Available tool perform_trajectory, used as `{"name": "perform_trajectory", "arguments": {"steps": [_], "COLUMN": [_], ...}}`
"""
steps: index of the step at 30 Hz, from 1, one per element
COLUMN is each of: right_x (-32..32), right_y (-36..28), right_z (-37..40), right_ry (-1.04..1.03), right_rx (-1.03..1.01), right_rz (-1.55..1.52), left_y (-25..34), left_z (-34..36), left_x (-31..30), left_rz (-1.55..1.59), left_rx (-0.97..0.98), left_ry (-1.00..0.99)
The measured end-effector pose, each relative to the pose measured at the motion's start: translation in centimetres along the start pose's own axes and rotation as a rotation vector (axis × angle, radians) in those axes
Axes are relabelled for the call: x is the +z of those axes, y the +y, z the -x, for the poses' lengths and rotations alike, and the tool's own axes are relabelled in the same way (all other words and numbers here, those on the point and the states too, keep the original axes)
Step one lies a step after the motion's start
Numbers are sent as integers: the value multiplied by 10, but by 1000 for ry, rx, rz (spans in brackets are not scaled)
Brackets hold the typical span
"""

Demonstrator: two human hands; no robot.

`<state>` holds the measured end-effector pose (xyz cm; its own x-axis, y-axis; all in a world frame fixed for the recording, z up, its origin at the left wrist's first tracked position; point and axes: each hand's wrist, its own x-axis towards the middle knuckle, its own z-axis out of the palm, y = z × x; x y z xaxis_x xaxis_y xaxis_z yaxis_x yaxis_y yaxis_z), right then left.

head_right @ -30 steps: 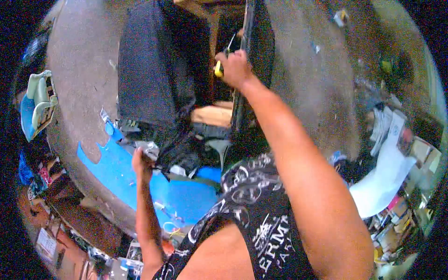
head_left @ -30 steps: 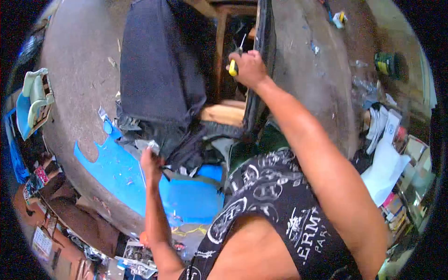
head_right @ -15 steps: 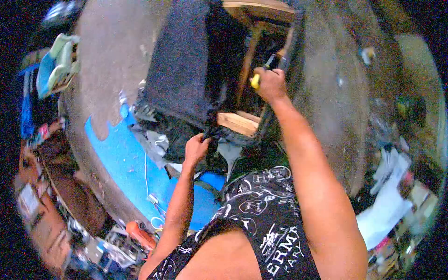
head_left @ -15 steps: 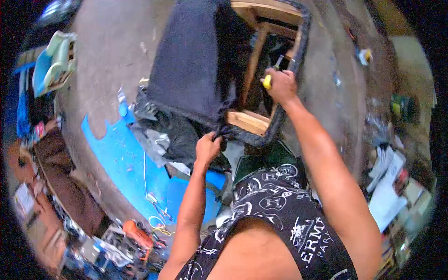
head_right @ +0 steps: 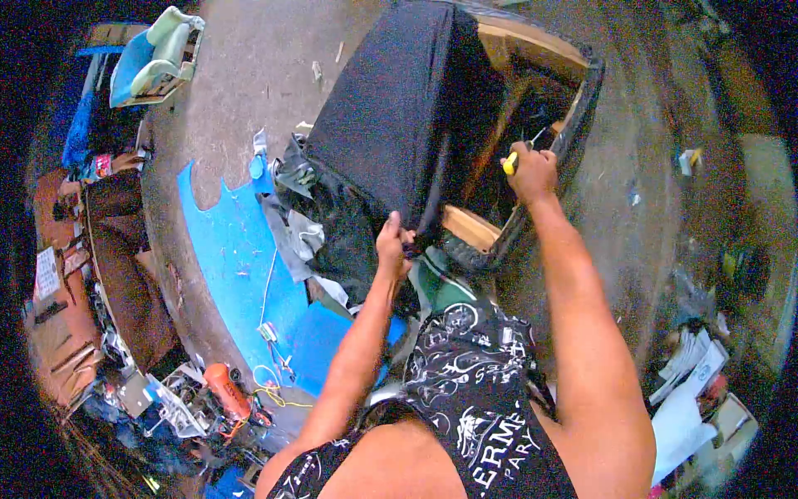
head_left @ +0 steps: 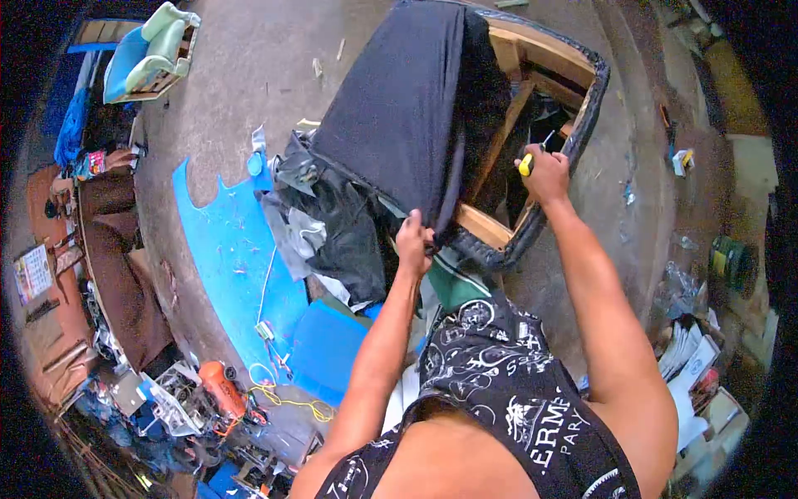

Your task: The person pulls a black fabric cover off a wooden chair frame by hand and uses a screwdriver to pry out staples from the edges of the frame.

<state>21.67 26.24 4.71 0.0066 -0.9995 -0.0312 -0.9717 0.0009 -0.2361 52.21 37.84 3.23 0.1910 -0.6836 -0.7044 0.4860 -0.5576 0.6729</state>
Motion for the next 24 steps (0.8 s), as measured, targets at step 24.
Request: {"name": "perform_trajectory", "arguments": {"steps": [24], "right_x": [-69], "right_y": [44], "right_z": [47], "right_ry": [17], "right_rx": [71], "right_rz": [-112], "left_y": [11], "left_z": [38], "left_x": [103], "left_rz": [-2326], "left_rx": [321], "left_ry": [-914]}}
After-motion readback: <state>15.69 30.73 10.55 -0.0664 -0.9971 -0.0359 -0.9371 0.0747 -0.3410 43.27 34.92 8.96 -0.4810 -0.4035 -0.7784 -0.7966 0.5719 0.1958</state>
